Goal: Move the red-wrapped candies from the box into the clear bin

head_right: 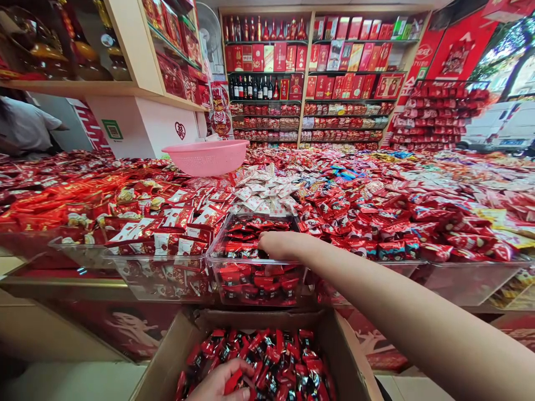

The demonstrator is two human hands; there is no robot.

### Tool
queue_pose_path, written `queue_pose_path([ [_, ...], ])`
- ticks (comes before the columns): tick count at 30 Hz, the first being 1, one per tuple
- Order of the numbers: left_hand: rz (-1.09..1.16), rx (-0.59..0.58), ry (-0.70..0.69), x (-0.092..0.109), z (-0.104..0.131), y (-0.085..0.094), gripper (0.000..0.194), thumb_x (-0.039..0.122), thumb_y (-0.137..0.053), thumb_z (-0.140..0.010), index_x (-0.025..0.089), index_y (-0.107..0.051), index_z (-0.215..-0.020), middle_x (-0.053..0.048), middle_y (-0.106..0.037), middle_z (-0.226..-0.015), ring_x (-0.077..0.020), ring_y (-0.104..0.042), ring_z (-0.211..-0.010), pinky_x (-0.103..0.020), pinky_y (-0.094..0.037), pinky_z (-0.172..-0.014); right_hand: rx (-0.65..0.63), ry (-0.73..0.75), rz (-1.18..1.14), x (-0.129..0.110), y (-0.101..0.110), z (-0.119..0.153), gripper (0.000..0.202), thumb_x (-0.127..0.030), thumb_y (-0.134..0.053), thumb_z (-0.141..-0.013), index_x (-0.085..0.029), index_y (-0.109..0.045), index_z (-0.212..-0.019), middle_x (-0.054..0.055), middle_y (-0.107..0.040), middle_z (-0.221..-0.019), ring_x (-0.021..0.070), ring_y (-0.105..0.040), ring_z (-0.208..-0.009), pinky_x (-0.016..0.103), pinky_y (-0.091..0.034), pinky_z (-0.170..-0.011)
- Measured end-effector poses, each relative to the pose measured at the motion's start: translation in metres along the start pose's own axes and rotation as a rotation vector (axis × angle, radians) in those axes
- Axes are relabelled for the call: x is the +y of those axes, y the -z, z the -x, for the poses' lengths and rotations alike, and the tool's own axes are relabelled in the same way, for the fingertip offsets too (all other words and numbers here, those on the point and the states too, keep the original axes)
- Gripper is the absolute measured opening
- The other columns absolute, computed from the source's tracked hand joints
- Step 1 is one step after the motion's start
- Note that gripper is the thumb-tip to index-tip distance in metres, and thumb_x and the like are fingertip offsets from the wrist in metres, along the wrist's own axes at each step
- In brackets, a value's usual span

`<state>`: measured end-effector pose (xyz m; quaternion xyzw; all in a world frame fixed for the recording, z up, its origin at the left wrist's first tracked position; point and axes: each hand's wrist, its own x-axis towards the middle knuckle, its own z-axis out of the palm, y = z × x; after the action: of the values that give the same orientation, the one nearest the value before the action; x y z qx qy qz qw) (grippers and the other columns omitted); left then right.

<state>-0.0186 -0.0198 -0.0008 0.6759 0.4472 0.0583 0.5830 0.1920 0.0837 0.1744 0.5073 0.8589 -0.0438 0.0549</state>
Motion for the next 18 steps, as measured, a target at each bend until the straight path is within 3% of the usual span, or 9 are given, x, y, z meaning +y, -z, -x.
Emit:
queue_pose_path([
  [3, 0.007, -0.003, -0.01, -0.005, -0.002, -0.001, 0.025, 0.024, -0.051, -0.067, 0.02, -0.053, -0.092, 0.001, -0.058, -0.087, -0.0153, -0.05, -0.08, -0.023, -0.035, -0.071, -0.074, 0.096, 0.072, 0.0, 0.0, -0.002, 0.026, -0.019, -0.055, -0.066, -0.009, -0.06, -0.089, 0.011, -0.055, -0.097, 0.017, -0.053, -0.083, 0.021, -0.038, -0.071],
  [9, 0.045, -0.032, -0.053, -0.022, -0.007, -0.003, 0.026, 0.027, -0.05, -0.069, 0.021, -0.052, -0.094, 0.002, -0.057, -0.082, -0.0131, -0.05, -0.073, -0.021, -0.035, -0.065, 0.007, 0.055, 0.166, 0.004, -0.005, -0.008, 0.022, -0.013, -0.05, -0.064, -0.01, -0.061, -0.084, 0.011, -0.058, -0.09, 0.0187, -0.055, -0.079, 0.022, -0.038, -0.067],
  [14, -0.011, -0.008, -0.03, -0.014, -0.004, -0.001, 0.027, 0.028, -0.05, -0.068, 0.022, -0.053, -0.093, 0.002, -0.057, -0.084, -0.0144, -0.05, -0.077, -0.021, -0.035, -0.067, 0.055, 0.027, 0.141, 0.007, -0.01, -0.009, 0.024, -0.011, -0.043, -0.067, -0.014, -0.059, -0.085, 0.008, -0.061, -0.084, 0.0171, -0.056, -0.076, 0.022, -0.037, -0.063],
  [18, -0.025, -0.008, -0.011, -0.007, -0.002, 0.0, 0.027, 0.028, -0.05, -0.067, 0.021, -0.053, -0.093, 0.002, -0.058, -0.086, -0.0153, -0.05, -0.079, -0.022, -0.035, -0.07, -0.02, 0.02, 0.116, 0.004, -0.006, -0.003, 0.024, -0.022, -0.043, -0.072, -0.013, -0.061, -0.083, 0.009, -0.062, -0.079, 0.0173, -0.056, -0.071, 0.023, -0.037, -0.059],
])
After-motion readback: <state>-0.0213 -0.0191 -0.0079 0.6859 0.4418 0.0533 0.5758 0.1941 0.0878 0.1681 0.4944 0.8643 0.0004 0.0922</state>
